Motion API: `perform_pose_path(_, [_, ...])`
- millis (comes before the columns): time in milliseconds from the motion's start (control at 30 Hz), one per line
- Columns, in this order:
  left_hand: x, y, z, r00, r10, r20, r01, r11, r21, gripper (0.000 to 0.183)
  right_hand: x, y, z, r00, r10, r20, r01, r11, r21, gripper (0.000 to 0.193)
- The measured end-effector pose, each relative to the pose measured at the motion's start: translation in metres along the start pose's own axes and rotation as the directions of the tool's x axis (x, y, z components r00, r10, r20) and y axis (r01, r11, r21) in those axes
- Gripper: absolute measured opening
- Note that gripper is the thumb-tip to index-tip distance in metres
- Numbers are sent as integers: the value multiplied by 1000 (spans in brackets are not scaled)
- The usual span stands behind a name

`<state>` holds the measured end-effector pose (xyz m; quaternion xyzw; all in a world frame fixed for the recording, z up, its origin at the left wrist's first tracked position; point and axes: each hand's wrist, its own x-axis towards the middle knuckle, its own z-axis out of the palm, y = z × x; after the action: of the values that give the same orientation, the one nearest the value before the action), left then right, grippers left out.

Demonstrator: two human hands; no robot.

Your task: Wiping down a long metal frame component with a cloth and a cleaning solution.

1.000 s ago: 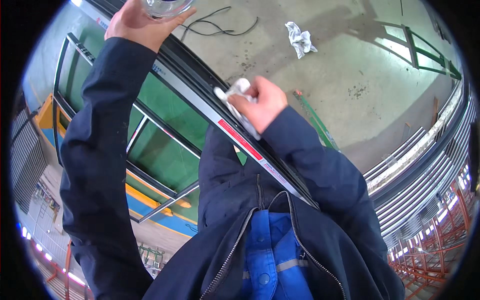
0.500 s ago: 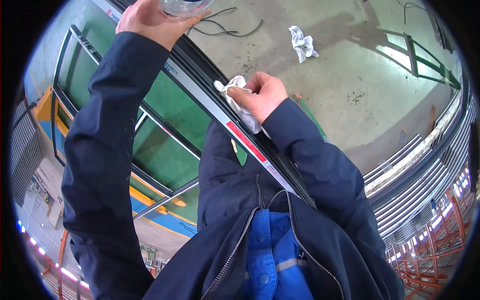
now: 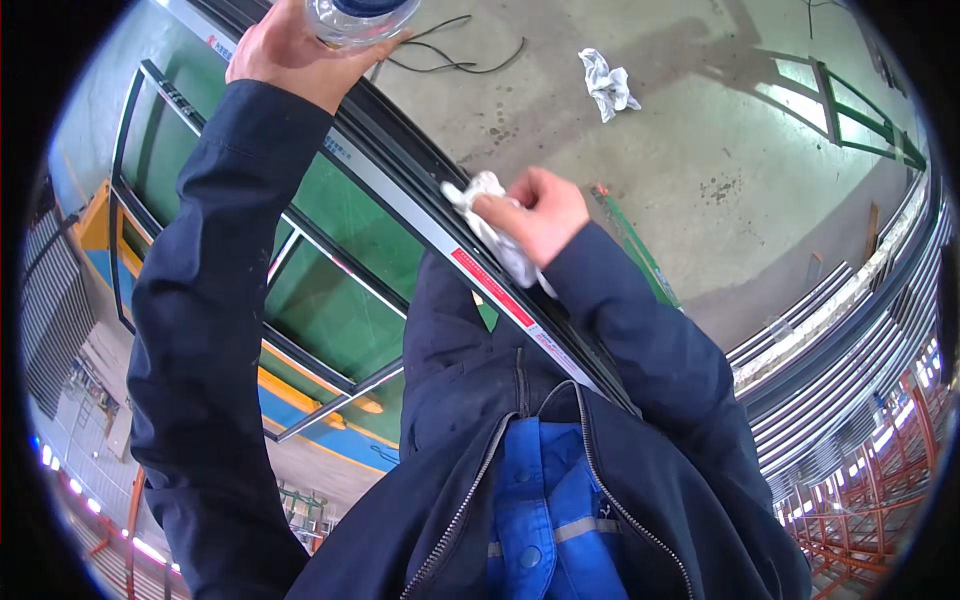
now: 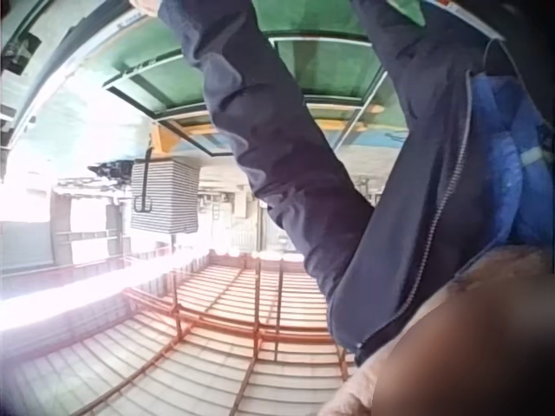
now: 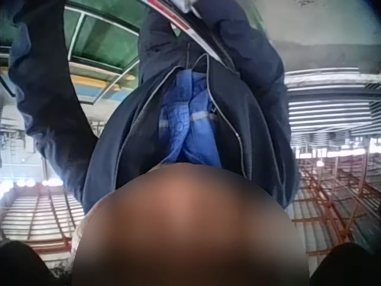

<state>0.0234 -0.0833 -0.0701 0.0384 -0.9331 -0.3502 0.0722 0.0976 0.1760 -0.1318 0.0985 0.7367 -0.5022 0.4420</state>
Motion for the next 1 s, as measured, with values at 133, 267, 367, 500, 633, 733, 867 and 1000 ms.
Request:
perform_pose_path(133, [3, -3, 0, 1000, -7, 3, 8, 1000, -20, 56, -50, 46, -36, 997, 20, 72, -11, 991, -135, 30])
perform_pose_path(267, [2, 3, 1, 1000, -23, 7, 23, 999, -26, 56, -54, 48, -29, 997, -42, 66, 38, 998, 57, 20])
perform_pose_path(367, [1, 0, -2, 1000, -21, 13, 21, 999, -35, 56, -41, 23, -15, 996, -60, 60, 49, 983, 174, 20])
perform_pose_path(500, [-1, 7, -4, 999, -21, 25, 22, 998, -53, 56, -45, 16, -17, 996, -78, 36, 68, 971, 228, 23])
perform_pose_path(633, [-5, 10, -8, 999, -23, 28, 25, 997, -68, 56, -29, 1, -12, 994, -61, 96, 64, 998, -28, 24])
perform_pose_path(733, [0, 5, -1, 999, -23, 28, 26, 996, -83, 56, -26, 3, -13, 992, -18, 125, 16, 1000, 19, 24])
perform_pose_path(867, [1, 6, -2, 999, -25, 25, 28, 993, -111, 56, -13, 13, -17, 973, 155, 169, -177, 976, 126, 18])
perform_pose_path(1000, [2, 7, 1, 999, -32, 30, 35, 991, -128, 56, 10, 4, -14, 936, 230, 267, -289, 934, 209, 10])
